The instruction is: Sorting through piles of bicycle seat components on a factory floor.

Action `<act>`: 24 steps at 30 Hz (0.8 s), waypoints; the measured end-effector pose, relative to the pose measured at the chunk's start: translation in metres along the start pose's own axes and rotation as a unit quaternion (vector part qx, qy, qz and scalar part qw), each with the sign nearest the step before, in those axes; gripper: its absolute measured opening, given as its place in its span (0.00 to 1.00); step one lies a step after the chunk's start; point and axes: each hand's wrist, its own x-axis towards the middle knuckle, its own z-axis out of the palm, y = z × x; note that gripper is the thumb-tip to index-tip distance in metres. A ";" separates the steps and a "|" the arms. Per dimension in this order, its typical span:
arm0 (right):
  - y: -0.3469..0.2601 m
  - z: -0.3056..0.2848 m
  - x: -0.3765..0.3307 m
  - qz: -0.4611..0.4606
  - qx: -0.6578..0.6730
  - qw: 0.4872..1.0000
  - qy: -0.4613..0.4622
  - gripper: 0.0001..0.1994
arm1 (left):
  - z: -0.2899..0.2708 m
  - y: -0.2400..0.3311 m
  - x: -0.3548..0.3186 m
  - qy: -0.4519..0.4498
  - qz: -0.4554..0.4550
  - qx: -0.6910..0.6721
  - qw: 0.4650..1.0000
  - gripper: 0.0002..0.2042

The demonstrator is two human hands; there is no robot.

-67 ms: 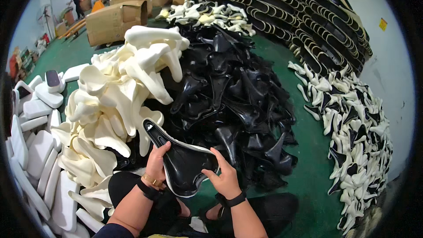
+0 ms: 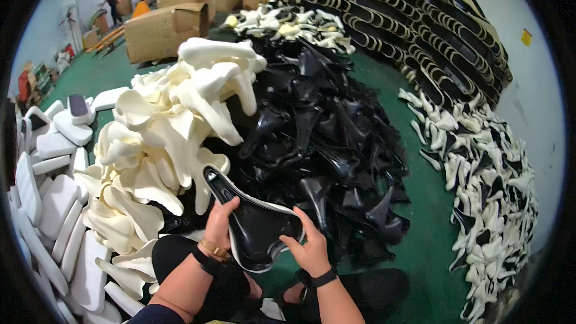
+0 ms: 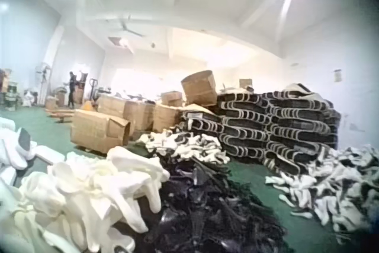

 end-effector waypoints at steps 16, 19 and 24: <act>0.021 0.028 -0.059 0.398 0.404 0.824 -0.021 0.09 | -0.015 0.025 0.010 0.009 0.092 -0.027 0.995 0.16; 0.035 0.020 -0.071 0.428 0.413 0.801 -0.067 0.10 | -0.019 0.020 0.008 -0.044 0.145 0.079 0.985 0.13; 0.047 -0.001 -0.090 0.457 0.459 0.761 -0.031 0.12 | -0.034 0.008 0.016 -0.042 0.131 0.379 0.915 0.15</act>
